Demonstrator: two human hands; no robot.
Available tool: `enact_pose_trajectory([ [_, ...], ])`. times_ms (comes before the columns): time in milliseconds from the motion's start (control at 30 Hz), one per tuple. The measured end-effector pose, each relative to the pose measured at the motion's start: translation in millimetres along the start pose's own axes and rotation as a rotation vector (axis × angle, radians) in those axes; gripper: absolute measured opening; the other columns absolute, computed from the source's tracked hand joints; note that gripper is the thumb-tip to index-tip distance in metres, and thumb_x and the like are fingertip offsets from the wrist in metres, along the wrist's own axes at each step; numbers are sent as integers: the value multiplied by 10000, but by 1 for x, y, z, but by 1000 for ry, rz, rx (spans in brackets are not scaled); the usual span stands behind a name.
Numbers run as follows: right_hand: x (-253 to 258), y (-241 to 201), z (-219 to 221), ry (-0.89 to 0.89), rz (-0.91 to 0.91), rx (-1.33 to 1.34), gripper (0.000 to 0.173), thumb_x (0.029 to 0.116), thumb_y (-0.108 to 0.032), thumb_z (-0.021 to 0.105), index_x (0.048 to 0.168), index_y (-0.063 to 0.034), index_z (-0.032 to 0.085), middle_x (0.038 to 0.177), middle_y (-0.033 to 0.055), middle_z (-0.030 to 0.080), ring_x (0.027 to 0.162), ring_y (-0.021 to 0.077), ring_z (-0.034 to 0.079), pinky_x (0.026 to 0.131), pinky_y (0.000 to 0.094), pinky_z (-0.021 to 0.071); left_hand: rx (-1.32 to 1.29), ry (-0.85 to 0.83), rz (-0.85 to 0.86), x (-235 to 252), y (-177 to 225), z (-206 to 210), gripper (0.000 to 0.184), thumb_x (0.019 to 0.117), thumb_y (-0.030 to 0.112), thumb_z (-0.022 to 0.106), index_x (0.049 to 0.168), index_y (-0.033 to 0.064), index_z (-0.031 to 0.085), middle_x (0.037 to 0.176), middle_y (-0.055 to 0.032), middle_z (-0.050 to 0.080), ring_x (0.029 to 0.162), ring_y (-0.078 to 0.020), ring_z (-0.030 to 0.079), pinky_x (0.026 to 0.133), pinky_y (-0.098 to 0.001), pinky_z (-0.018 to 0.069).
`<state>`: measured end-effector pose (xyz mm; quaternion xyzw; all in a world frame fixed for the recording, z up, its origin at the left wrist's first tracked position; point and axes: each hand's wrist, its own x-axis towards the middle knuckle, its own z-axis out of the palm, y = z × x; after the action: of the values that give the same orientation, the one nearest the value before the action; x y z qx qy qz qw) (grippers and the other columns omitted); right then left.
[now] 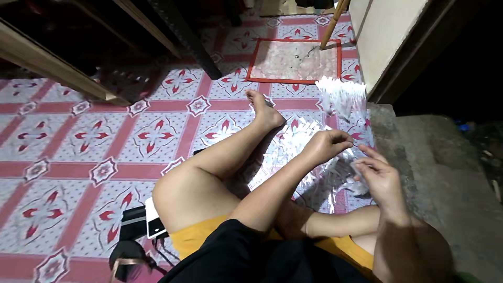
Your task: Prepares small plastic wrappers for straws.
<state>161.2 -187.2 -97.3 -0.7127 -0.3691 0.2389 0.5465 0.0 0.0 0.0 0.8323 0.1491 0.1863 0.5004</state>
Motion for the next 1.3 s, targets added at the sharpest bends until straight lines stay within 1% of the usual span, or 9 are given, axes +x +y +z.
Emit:
enact_pose_trajectory([
  [167, 0, 20, 27, 18, -96, -202, 120, 966, -217, 669, 984, -230, 787, 1144, -23, 686, 845, 62, 678, 697, 250, 607, -118, -1, 53, -7, 28, -2, 141, 976, 108, 692, 1072, 13, 732, 933, -43, 758, 799, -68, 715, 786, -276, 613],
  [433, 0, 12, 20, -15, -211, -43, 110, 950, -140, 701, 1009, -173, 788, 1078, -6, 700, 851, 106, 685, 724, 276, 617, -253, -86, -11, -10, 29, -6, 120, 985, 63, 665, 1075, -5, 707, 946, -59, 759, 796, -85, 716, 768, -273, 610],
  [600, 2, 20, 16, 14, -160, -106, 143, 985, -171, 663, 1067, -195, 778, 1131, -33, 717, 860, 100, 696, 714, 283, 620, -531, 50, -200, -6, 28, -4, 194, 1045, 80, 562, 1191, -30, 627, 988, -96, 755, 835, -132, 733, 791, -308, 612],
  [667, 3, 23, 12, 26, -147, -104, 150, 982, -165, 665, 1076, -198, 777, 1143, -32, 716, 864, 103, 697, 706, 285, 620, -244, 6, -186, 2, -1, -5, 229, 1079, 116, 501, 1215, -11, 634, 1031, -80, 752, 887, -131, 732, 838, -323, 608],
  [767, 5, 21, 10, 34, -136, -103, 141, 982, -177, 677, 1074, -204, 781, 1153, -37, 717, 850, 101, 701, 688, 283, 627, 566, -244, -100, 10, -91, 9, 220, 992, 115, 594, 1132, 157, 758, 1126, -76, 726, 1080, -268, 683, 930, -537, 568],
  [867, 6, 19, 11, 34, -131, -105, 135, 982, -184, 680, 1069, -212, 778, 1151, -43, 714, 834, 98, 699, 681, 281, 627, 883, -447, -160, 12, -173, 33, 244, 941, 189, 660, 1140, 306, 739, 1246, -52, 655, 1194, -350, 597, 843, -610, 567],
  [933, 6, 21, 11, 36, -139, -114, 141, 983, -187, 678, 1079, -219, 777, 1149, -46, 714, 829, 93, 699, 679, 276, 626, 956, -512, -205, 14, -187, 36, 214, 953, 242, 665, 1151, 257, 746, 1297, -79, 635, 1230, -377, 573, 878, -626, 546],
  [1167, 5, 12, 7, 63, -173, -26, 136, 969, -143, 690, 1072, -165, 776, 1171, 4, 703, 842, 132, 702, 681, 299, 632, 499, -306, -181, 18, -116, -10, 206, 936, 251, 742, 1033, 72, 769, 1095, -124, 728, 1087, -299, 678, 984, -563, 534],
  [1300, 4, 11, 8, 46, -180, 34, 139, 974, -138, 681, 1080, -154, 769, 1186, 13, 697, 850, 152, 702, 679, 316, 634, 83, -84, -242, 6, -61, -27, 227, 988, 271, 697, 1088, 78, 764, 970, -54, 754, 878, -148, 713, 864, -438, 586],
])
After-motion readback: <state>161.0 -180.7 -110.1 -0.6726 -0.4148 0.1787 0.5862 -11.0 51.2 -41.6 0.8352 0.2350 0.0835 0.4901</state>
